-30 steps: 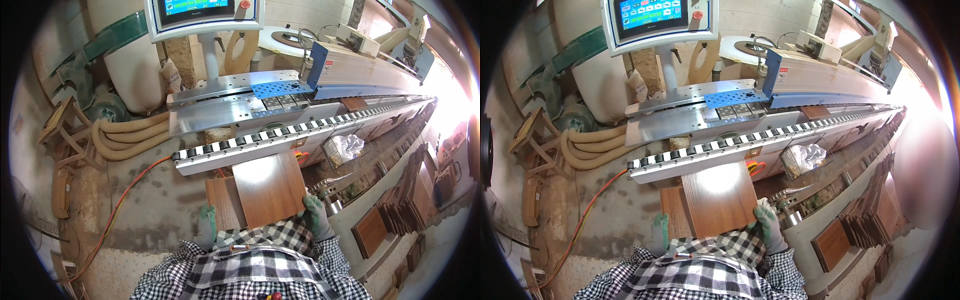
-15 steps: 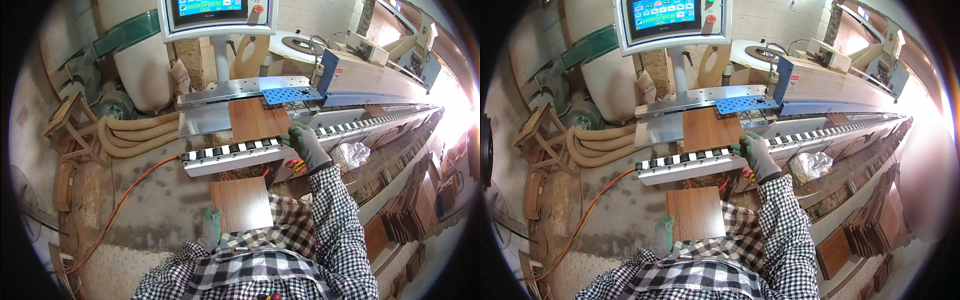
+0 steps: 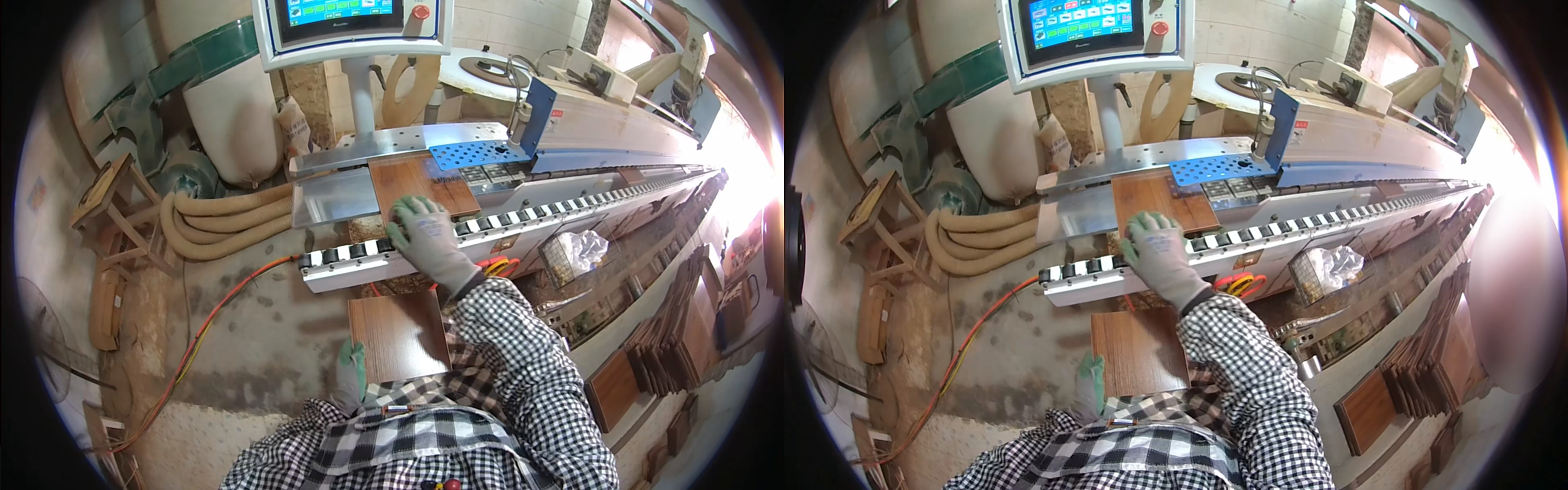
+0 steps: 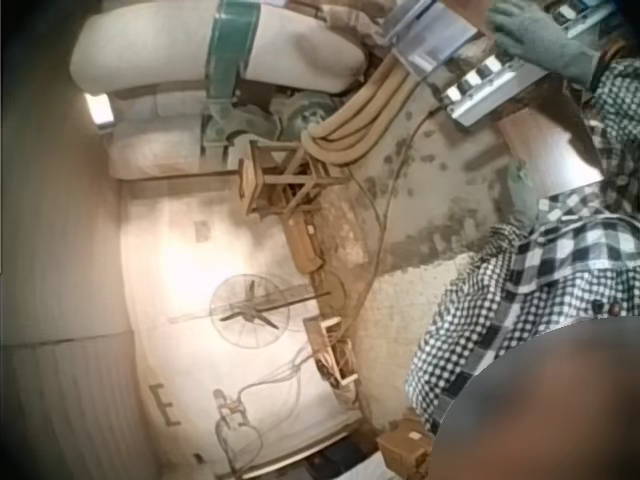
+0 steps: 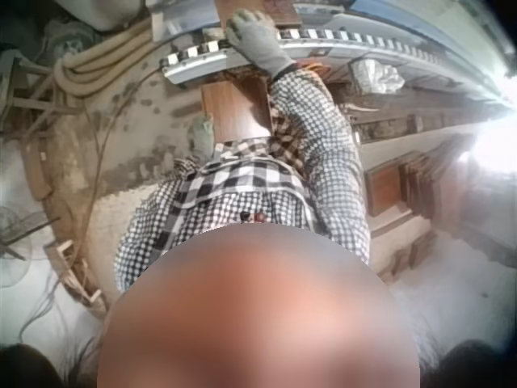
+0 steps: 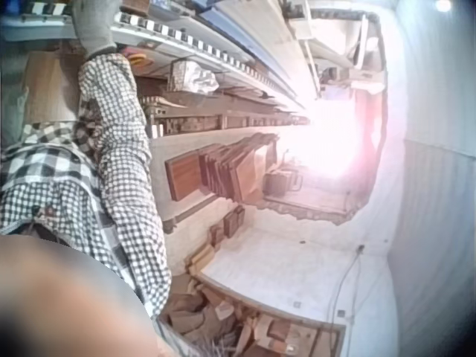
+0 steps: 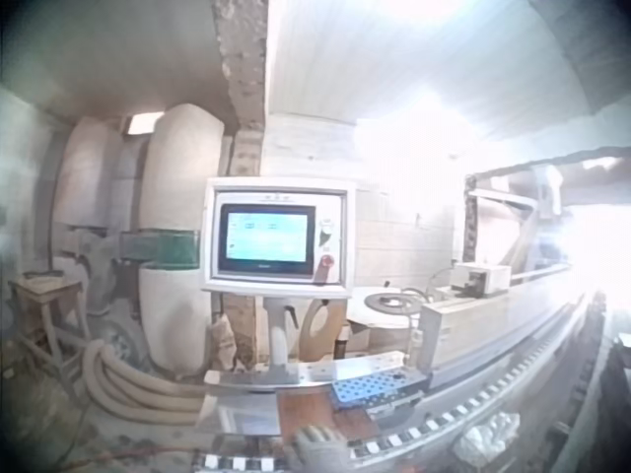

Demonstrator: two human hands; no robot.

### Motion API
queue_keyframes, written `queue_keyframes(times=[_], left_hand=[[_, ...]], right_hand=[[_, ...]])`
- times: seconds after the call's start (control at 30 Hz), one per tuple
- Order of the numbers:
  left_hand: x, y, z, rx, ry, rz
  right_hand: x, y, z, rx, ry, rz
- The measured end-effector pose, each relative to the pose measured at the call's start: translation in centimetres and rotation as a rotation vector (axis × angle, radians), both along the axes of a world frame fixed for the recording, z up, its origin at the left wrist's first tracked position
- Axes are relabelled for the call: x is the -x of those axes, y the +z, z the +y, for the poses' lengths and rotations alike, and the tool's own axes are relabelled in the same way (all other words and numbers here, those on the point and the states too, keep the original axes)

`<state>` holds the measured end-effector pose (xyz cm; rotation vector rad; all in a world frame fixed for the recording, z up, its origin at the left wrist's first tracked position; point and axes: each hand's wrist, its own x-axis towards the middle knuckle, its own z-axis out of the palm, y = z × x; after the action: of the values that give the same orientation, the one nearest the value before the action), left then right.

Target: The person repeatedly places rectangular wooden panels onto a conveyor-fed sander, guides them through the machine, and stacks the finished pieces on a nearby pile. The process is repeated for multiple panels throughout the clip.

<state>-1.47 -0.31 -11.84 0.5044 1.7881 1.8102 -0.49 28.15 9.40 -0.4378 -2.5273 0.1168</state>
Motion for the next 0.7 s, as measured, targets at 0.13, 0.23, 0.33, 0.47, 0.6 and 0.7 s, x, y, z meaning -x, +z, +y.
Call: queue_keyframes(times=[0.13, 0.23, 0.33, 0.47, 0.6, 0.7], left_hand=[[-0.1, 0.0, -0.1, -0.035, 0.017, -0.087], [-0.1, 0.3, -0.6, 0.095, 0.004, 0.067], [0.3, -0.3, -0.6, 0.034, 0.006, -0.163], [0.1, -1.3, -0.1, -0.214, 0.105, -0.417], [0.5, -2.9, -0.5, -0.195, 0.101, -0.458], [1.0, -4.2, -0.5, -0.211, 0.086, -0.495]], right_hand=[[2.5, -1.3, -0.6, -0.004, -0.043, 0.001], [2.9, -1.9, -0.5, -0.029, -0.063, 0.027], [2.9, -2.0, -0.4, -0.069, -0.06, 0.071], [2.8, -1.8, -0.5, -0.067, -0.044, 0.093], [2.5, -1.5, -0.3, -0.064, -0.043, 0.07], [2.4, -1.1, -0.4, -0.055, -0.051, 0.039]])
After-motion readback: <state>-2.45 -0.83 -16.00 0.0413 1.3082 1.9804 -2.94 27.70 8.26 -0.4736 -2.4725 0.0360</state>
